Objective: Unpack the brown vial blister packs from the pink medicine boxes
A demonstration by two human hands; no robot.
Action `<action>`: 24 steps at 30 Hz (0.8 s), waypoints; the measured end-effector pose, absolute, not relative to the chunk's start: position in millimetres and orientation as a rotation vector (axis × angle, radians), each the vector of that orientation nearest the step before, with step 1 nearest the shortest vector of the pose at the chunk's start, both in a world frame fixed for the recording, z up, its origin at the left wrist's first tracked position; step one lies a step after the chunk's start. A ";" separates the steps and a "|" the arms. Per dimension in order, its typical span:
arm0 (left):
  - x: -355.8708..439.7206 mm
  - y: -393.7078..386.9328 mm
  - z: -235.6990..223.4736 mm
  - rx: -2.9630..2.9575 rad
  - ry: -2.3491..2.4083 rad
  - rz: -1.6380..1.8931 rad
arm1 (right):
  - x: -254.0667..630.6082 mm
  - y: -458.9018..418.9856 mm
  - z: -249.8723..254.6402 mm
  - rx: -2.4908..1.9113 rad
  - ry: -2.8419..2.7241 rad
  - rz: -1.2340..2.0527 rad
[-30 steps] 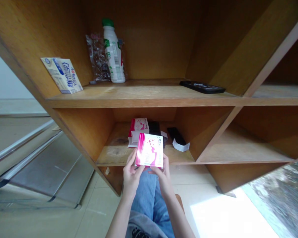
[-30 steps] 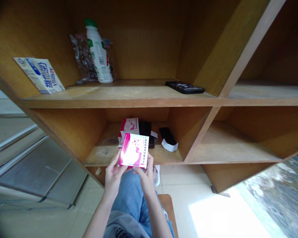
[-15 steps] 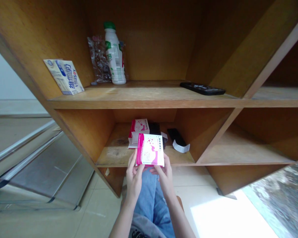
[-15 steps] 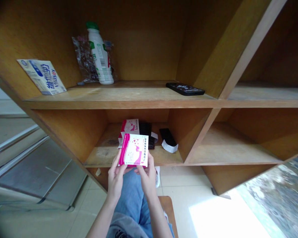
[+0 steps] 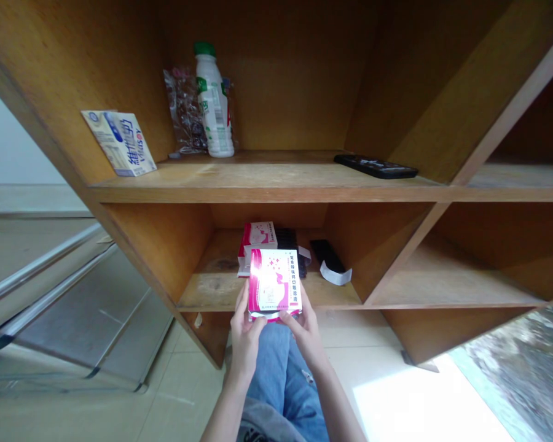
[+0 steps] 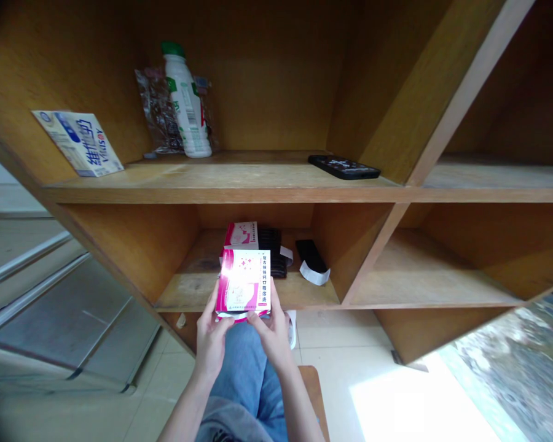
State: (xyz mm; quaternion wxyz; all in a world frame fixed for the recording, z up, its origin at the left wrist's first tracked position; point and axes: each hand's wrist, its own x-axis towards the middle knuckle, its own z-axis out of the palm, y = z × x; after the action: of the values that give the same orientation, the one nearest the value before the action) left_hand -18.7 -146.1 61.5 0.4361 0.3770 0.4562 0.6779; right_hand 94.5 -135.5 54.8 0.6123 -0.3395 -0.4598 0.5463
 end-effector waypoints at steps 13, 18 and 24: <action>-35.4 -146.0 61.3 0.946 1.060 1.627 | 97.9 -141.7 59.5 -0.747 -1.163 1.241; -35.0 -146.6 61.9 0.935 1.047 1.615 | 97.5 -141.2 53.3 -0.759 -1.195 1.193; -32.5 -145.7 65.2 0.893 1.069 1.625 | 97.2 -141.4 53.0 -0.787 -1.229 1.172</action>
State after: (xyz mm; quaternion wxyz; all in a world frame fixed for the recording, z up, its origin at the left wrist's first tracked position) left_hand -32.5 -145.7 65.2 0.4801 0.3660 0.4380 0.6661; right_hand 97.2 -141.4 53.0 0.5933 -0.3384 -0.5286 0.5040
